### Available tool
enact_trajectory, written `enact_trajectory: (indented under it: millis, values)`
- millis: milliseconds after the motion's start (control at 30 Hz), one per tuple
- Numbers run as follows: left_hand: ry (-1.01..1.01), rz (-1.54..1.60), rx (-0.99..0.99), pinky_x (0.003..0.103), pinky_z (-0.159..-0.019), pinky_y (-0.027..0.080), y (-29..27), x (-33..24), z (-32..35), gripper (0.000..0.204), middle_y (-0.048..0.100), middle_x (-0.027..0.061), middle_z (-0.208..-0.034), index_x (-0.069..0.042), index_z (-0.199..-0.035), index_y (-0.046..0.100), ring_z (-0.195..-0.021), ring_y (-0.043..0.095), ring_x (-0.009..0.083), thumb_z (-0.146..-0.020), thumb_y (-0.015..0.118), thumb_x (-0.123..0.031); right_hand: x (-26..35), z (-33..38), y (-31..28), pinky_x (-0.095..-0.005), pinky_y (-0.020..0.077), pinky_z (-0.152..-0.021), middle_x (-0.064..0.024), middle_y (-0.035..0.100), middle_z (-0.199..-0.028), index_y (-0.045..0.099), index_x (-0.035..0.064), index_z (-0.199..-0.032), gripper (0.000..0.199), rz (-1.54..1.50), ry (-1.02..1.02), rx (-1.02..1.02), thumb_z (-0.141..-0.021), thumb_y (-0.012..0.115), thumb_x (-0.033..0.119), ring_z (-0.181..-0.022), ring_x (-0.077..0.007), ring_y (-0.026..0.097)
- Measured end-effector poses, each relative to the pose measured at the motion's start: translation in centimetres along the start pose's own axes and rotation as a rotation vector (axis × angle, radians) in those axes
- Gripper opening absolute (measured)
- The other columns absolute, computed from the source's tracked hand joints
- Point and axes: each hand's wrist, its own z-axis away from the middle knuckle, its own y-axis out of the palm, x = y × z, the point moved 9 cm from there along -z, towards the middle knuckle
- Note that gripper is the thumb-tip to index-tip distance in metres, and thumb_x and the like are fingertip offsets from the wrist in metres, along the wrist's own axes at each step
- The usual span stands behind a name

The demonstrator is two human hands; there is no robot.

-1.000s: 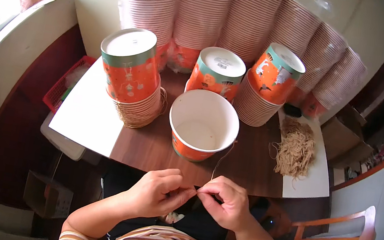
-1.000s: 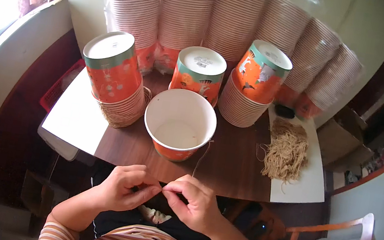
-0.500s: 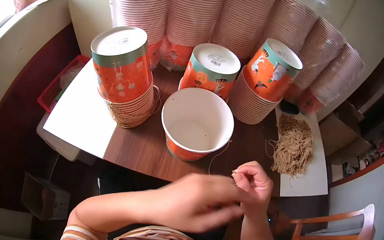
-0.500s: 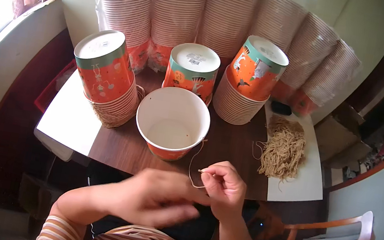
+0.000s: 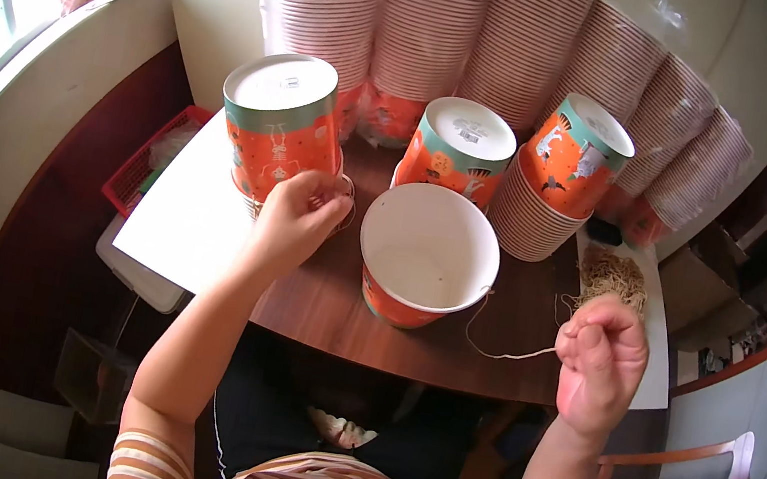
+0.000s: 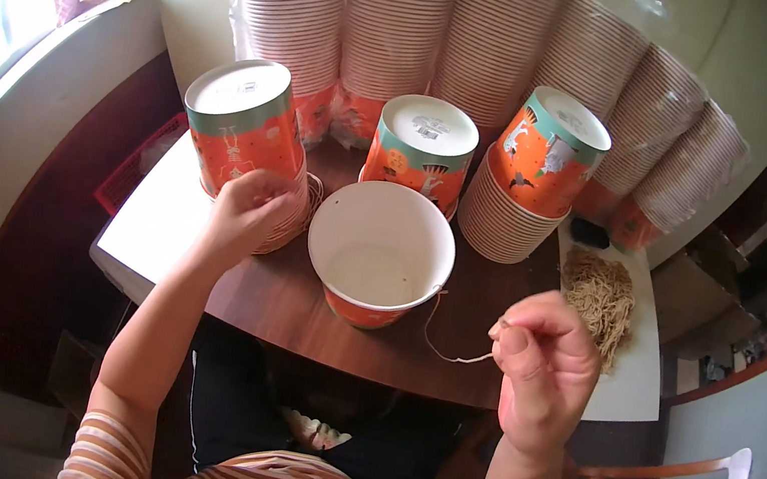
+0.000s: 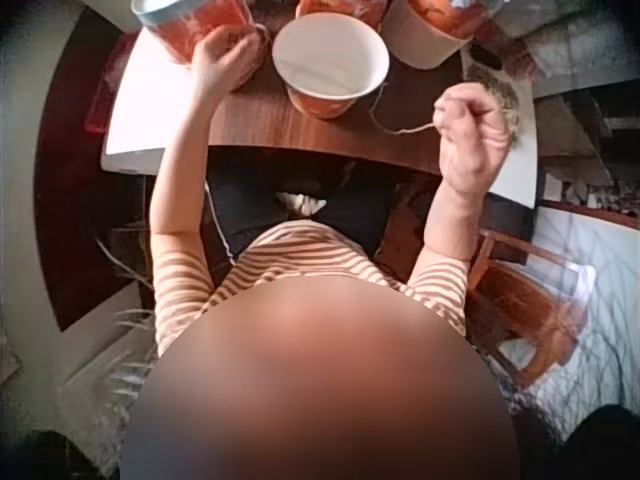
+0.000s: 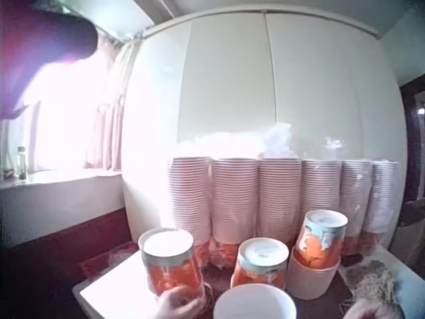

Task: Threading and tying strings to paper buckets to create handles as part of the packaging process.

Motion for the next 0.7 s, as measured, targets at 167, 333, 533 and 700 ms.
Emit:
enact_trajectory:
  millis: [167, 333, 533, 700]
  values:
    - [-0.016, -0.246, 0.071, 0.028, -0.072, 0.049, 2.9, 1.4, -4.2, 0.035, 0.066, 0.0133, -0.084, 0.007, -0.103, 0.062, -0.081, 0.063, 0.0152, -0.08, 0.066, -0.02, -0.3, -2.2, 3.3, -0.0175, 0.0339, -0.052, -0.0042, 0.057, -0.077, 0.058, -0.0003, -0.093, 0.009, -0.137, 0.124, 0.061, -0.088, 0.061, 0.007, -0.059, -0.0044, 0.044]
    - [-0.034, -0.201, 0.301, 0.033, -0.068, 0.05, 6.7, 3.4, -6.6, 0.029, 0.067, 0.0143, -0.083, 0.003, -0.099, 0.064, -0.077, 0.063, 0.02, -0.078, 0.06, -0.016, -1.4, -1.7, 4.0, -0.0182, 0.032, -0.049, -0.0045, 0.058, -0.076, 0.059, 0.0004, -0.094, 0.009, -0.256, 0.194, 0.08, -0.089, 0.061, 0.008, -0.056, -0.004, 0.041]
    - [-0.229, -0.038, 0.347, 0.027, -0.061, 0.045, 6.0, 4.0, -4.0, 0.021, 0.061, 0.0078, -0.078, 0.006, -0.098, 0.062, -0.071, 0.056, 0.0132, -0.081, 0.055, -0.005, 0.6, -3.2, 1.8, -0.0179, 0.0286, -0.047, -0.0045, 0.057, -0.077, 0.057, 0.0017, -0.097, 0.01, -0.189, 0.077, 0.009, -0.09, 0.059, 0.008, -0.053, -0.0033, 0.036]
    - [-0.296, -0.048, 0.349, 0.025, -0.051, 0.043, 4.7, 1.4, -1.2, 0.029, 0.061, 0.0058, -0.078, 0.004, -0.105, 0.061, -0.057, 0.052, 0.0099, -0.079, 0.055, -0.007, 4.5, -5.1, -0.6, -0.0167, 0.0287, -0.048, -0.0055, 0.057, -0.082, 0.057, 0.002, -0.1, 0.011, -0.088, -0.096, 0.002, -0.092, 0.055, 0.009, -0.053, -0.0021, 0.032]
